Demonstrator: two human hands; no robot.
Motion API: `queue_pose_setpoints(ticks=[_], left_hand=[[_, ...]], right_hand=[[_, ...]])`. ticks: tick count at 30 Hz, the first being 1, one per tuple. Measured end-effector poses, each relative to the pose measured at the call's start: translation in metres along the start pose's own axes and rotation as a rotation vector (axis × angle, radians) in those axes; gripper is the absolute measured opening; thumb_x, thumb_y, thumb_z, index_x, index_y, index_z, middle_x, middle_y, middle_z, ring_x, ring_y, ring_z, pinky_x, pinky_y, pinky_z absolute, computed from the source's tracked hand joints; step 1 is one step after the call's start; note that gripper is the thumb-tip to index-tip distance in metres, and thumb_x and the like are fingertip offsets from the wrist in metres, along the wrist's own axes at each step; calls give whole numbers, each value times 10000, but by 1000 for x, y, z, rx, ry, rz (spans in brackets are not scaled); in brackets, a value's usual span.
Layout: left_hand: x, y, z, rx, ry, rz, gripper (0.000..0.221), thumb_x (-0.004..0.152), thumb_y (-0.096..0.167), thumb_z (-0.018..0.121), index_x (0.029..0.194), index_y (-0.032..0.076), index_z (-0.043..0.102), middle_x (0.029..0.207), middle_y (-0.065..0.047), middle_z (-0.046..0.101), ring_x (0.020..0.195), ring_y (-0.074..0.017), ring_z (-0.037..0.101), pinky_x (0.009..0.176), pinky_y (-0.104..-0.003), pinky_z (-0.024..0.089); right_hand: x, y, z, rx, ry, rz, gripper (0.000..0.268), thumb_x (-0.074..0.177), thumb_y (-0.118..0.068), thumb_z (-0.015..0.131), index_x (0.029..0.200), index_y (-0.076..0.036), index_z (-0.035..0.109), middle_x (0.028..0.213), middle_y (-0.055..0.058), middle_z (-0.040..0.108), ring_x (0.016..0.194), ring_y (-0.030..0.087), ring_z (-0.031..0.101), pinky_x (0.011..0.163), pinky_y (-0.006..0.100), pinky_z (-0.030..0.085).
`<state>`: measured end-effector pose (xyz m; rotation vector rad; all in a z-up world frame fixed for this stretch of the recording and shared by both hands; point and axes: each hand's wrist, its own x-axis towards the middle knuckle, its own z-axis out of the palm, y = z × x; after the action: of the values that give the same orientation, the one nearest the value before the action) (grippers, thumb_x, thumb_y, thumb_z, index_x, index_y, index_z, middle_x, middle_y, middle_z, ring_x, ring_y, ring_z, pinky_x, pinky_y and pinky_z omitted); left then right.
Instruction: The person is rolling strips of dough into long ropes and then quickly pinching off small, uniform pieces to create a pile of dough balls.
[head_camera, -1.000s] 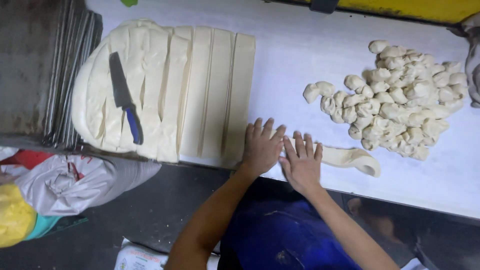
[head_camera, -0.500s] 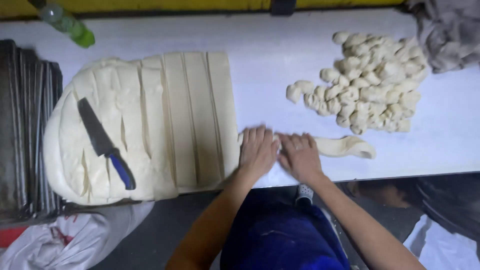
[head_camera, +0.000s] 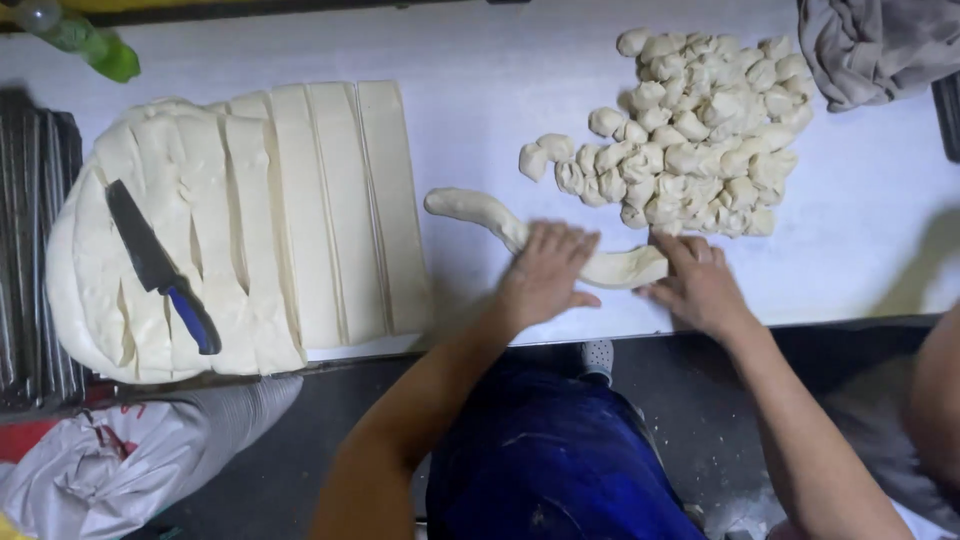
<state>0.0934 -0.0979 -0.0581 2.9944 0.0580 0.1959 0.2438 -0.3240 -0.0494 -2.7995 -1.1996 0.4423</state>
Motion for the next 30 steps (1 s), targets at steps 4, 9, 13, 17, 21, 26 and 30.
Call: queue_pose_setpoints(ticks=[4, 9, 13, 17, 21, 26, 30], left_hand=[[35, 7, 83, -167, 213, 114, 626, 871, 671, 598, 1183, 128, 616, 1008, -78, 582, 999, -285, 604, 915, -462, 429], [13, -14, -8, -468, -335, -60, 609, 1008, 633, 371, 1168, 104, 629, 1032, -145, 709, 1042, -376, 715, 893, -542, 546], [-68, -64, 0, -211, 40, 25, 364, 923, 501, 667, 957, 139, 661, 777, -46, 631, 724, -273, 698, 676, -409, 530], [-107, -84, 39, -141, 60, -45, 391, 828, 444, 768, 1018, 119, 662, 847, -68, 588, 786, -290, 655, 710, -430, 508], [-103, -91, 4, -215, 39, -76, 451, 850, 486, 740, 1057, 94, 661, 900, -100, 599, 875, -300, 649, 792, -433, 497], [-91, -105, 0, -395, -23, -167, 431, 982, 419, 581, 1094, 14, 676, 916, -179, 649, 893, -378, 674, 815, -489, 500], [-106, -84, 9, -226, 96, -149, 420, 911, 452, 650, 1095, 75, 668, 938, -140, 617, 922, -338, 651, 825, -465, 496]], right_hand=[[-1, 10, 29, 246, 100, -9, 563, 782, -209, 792, 1285, -67, 584, 1329, 187, 554, 1274, 476, 507, 1041, 542, 452], [-18, -62, -31, 501, -11, 144, 513, 855, -175, 694, 1267, -112, 396, 1121, 282, 654, 1061, 561, 642, 903, 636, 511], [-17, -121, 0, 43, 76, -249, 759, 733, -492, 779, 1371, -173, 521, 1128, 145, 654, 1053, 407, 657, 840, 513, 532], [-23, -167, 40, -62, 58, -275, 931, 922, -784, 369, 1565, -111, 402, 1559, 229, 426, 1467, 467, 319, 1104, 620, 302], [-3, -170, 74, -48, 179, -274, 843, 1015, -692, 252, 1614, -102, 321, 1593, 308, 334, 1479, 553, 247, 1130, 689, 220], [99, -175, 44, -137, 52, -84, 595, 1048, -591, 259, 1579, -370, 410, 1599, 131, 382, 1499, 411, 274, 1099, 596, 280], [53, -175, 52, -141, 71, -141, 589, 1074, -496, 251, 1613, -296, 379, 1633, 164, 370, 1510, 414, 303, 1126, 580, 279]])
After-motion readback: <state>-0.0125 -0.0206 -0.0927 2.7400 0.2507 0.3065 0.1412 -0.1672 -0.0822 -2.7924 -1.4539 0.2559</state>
